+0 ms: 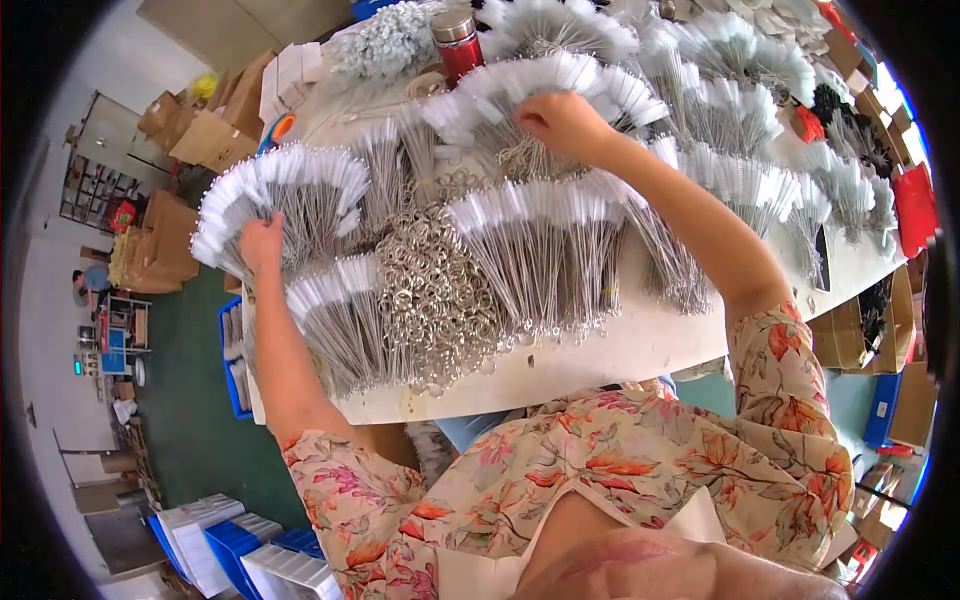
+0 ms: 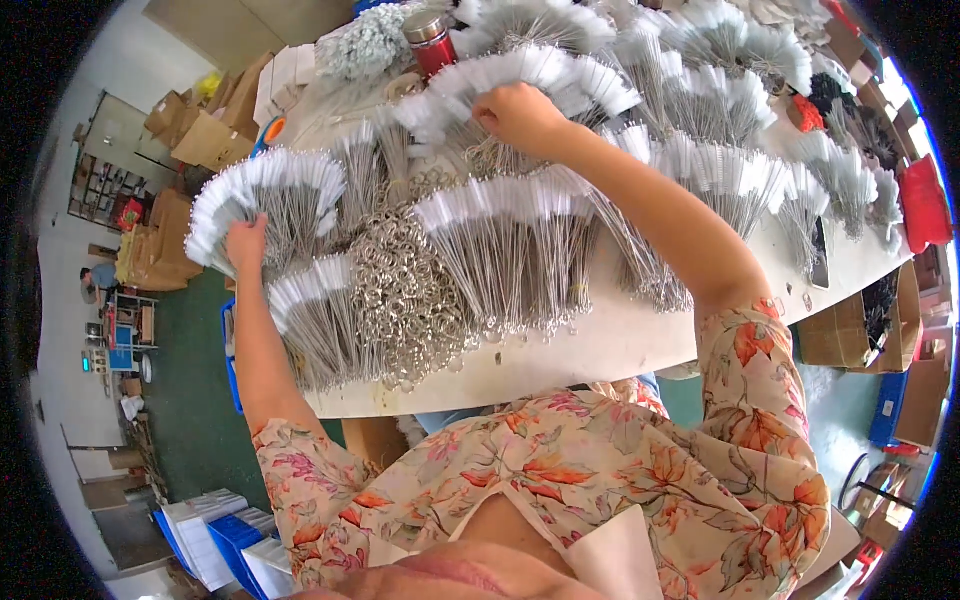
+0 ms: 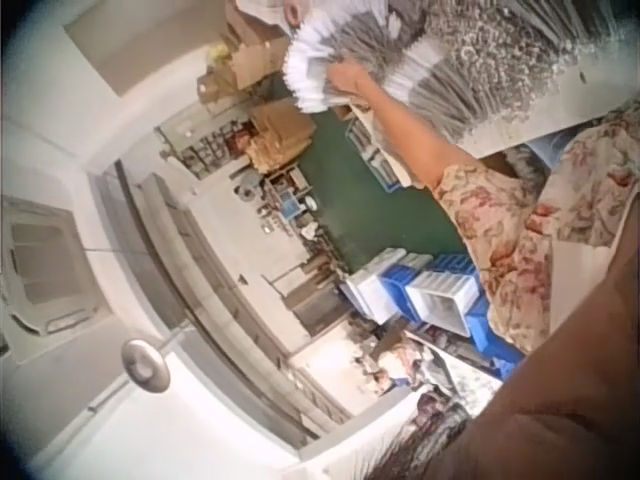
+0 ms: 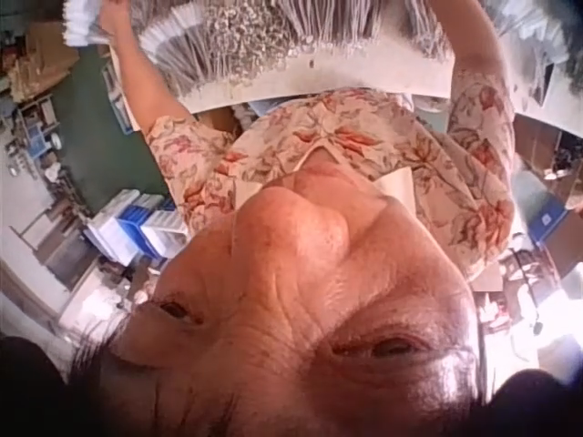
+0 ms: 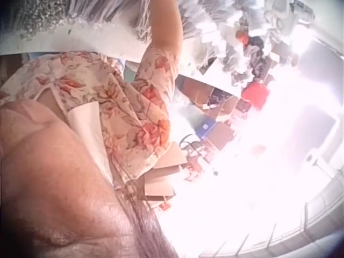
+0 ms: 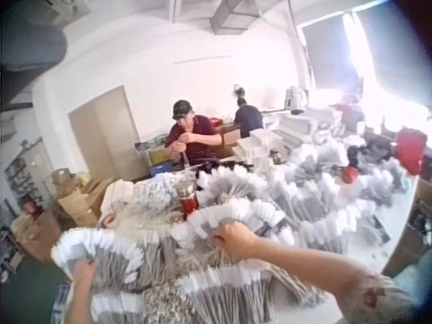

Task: Attaching metal rings to the handles of small white brushes.

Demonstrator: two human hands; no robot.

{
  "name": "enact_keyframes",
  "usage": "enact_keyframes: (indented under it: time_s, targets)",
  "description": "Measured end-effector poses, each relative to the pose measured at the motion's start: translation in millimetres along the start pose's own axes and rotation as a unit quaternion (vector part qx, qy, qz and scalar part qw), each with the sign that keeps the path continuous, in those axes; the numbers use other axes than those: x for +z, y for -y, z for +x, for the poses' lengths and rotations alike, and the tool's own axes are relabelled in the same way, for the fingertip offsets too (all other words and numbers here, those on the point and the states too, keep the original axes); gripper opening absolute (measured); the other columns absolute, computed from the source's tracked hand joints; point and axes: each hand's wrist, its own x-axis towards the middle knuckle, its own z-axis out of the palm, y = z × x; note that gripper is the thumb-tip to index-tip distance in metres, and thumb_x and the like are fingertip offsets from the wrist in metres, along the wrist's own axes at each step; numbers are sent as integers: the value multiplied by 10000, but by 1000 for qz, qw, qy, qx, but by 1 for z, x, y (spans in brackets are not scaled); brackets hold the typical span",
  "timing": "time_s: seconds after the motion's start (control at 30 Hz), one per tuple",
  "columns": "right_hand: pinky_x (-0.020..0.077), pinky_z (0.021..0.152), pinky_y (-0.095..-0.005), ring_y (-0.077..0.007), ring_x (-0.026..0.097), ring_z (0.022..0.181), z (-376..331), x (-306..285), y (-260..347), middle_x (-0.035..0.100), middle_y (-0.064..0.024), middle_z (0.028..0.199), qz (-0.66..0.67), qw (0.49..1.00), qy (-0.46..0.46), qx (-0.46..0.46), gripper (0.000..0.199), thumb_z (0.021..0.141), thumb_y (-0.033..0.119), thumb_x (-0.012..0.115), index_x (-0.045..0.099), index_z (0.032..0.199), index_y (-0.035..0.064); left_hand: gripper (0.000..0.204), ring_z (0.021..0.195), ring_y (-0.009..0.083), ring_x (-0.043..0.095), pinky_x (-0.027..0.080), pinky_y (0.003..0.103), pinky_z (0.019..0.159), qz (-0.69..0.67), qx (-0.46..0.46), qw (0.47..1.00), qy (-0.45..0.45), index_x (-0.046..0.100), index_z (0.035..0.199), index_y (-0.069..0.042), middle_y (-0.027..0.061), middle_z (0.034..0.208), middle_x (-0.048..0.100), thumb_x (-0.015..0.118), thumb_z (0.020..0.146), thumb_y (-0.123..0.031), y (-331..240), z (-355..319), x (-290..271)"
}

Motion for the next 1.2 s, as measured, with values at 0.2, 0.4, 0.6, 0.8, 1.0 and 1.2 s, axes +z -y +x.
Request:
enact_keyframes:
  time_s: [0.2, 0.4, 0.6, 0.8, 1.0, 1.2]
  targets:
    - [509, 713, -400, -307, 630, 828, 50, 41, -18, 648, -134, 862, -113, 985, 105, 77, 165, 753, 151, 570, 642, 872, 64, 310, 870, 331, 610, 472, 434, 765, 22, -7, 999, -48, 656, 851, -87, 148, 893, 649, 592, 745, -372, 0, -12, 6]
    - [515, 706, -394, -316, 634, 865, 60, 59, -15, 641, -141, 919, -161, 966, 152, 134, 181, 728, 102, 583, 639, 899, 83, 211, 785, 262, 618, 476, 392, 710, -193, 23, 967, -166, 627, 843, -74, 120, 818, 641, 537, 819, -263, -10, -18, -13]
    - [514, 717, -395, -301, 640, 853, 57, 56, -19, 653, -131, 888, -149, 967, 126, 166, 176, 714, 139, 587, 654, 867, 84, 254, 699, 205, 602, 460, 324, 672, -328, 144, 933, 11, 603, 881, -13, 111, 750, 627, 539, 865, -257, -125, -34, -15]
    - [509, 635, -433, -333, 626, 685, 55, 70, -32, 633, -151, 721, -28, 979, -71, 191, 172, 685, 242, 562, 637, 700, 88, 339, 744, 335, 615, 477, 397, 666, -107, 218, 966, 84, 621, 798, -4, 175, 767, 638, 627, 782, -343, -160, -40, 40]
    - [460, 638, -426, -307, 585, 718, 65, 14, -10, 562, -106, 755, 231, 922, -306, 50, 133, 738, 191, 589, 556, 772, 67, 266, 720, 348, 597, 461, 406, 644, -49, 256, 962, 82, 588, 793, -3, 183, 752, 622, 613, 798, -268, -168, -41, 44]
    - [503, 657, -398, -293, 630, 789, 49, -147, -66, 644, -124, 862, 108, 927, -351, 78, 167, 830, 249, 540, 631, 882, 120, 178, 665, 247, 573, 435, 367, 622, -218, 208, 952, 55, 557, 842, 4, 110, 714, 607, 555, 848, -173, -150, -38, 38]
